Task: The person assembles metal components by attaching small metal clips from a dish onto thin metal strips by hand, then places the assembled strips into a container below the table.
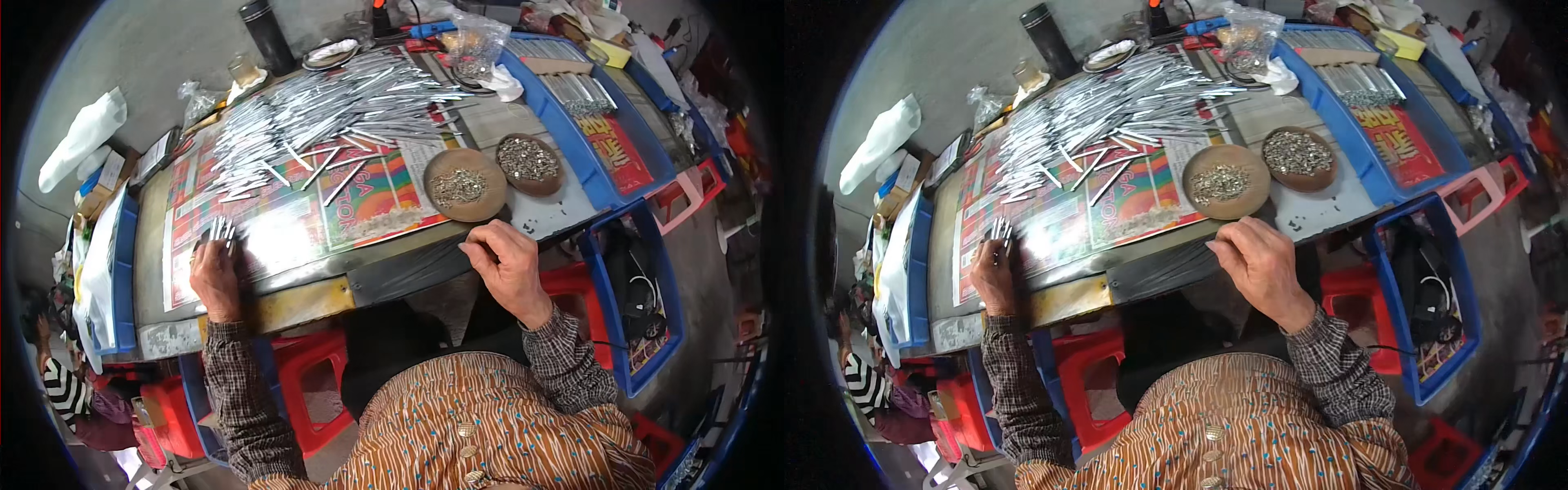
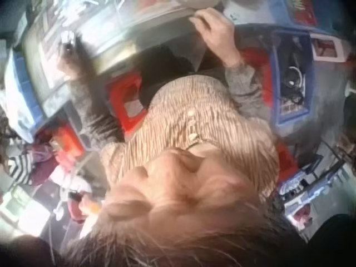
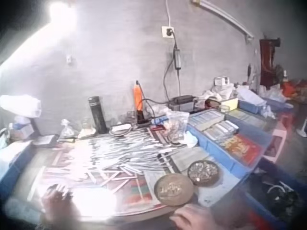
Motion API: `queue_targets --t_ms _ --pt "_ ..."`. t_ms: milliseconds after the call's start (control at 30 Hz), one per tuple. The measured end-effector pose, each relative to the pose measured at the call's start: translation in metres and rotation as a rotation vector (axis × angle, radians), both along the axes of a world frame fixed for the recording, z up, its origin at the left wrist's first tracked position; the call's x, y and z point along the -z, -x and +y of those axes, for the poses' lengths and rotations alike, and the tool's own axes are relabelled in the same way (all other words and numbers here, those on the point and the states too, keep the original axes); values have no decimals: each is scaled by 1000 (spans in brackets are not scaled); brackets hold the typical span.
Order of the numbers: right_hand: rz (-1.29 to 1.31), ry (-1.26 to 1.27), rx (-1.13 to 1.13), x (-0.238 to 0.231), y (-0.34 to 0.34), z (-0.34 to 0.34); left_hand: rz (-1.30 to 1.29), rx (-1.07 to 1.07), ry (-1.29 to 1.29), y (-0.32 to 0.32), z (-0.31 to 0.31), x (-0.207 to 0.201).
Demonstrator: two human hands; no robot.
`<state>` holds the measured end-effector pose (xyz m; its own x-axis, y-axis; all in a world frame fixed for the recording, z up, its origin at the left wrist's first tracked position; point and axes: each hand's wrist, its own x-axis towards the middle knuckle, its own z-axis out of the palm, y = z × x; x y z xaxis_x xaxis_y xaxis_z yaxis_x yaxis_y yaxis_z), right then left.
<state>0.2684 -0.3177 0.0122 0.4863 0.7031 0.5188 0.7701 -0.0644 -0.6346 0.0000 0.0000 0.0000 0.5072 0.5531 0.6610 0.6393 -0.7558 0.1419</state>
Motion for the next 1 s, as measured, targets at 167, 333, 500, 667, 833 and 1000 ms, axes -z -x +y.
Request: queue_targets --t_ms 167,333,500,667,833,1000 --pt "-198 -57 74 -1 -19 3 17 -40 17 -3 3 6" --pt "-273 -2 121 -2 -26 7 48 -54 2 -7 3 2" --pt "-291 73 121 -2 -27 14 65 -70 0 -5 2 2" --pt "-373 164 135 1 -28 17 40 -52 -40 -14 -7 -2" --pt "-376 176 126 1 -27 18 70 68 -84 -34 -37 -21" --pt "-348 162 108 2 -27 18 8 259 159 -64 -58 -18"
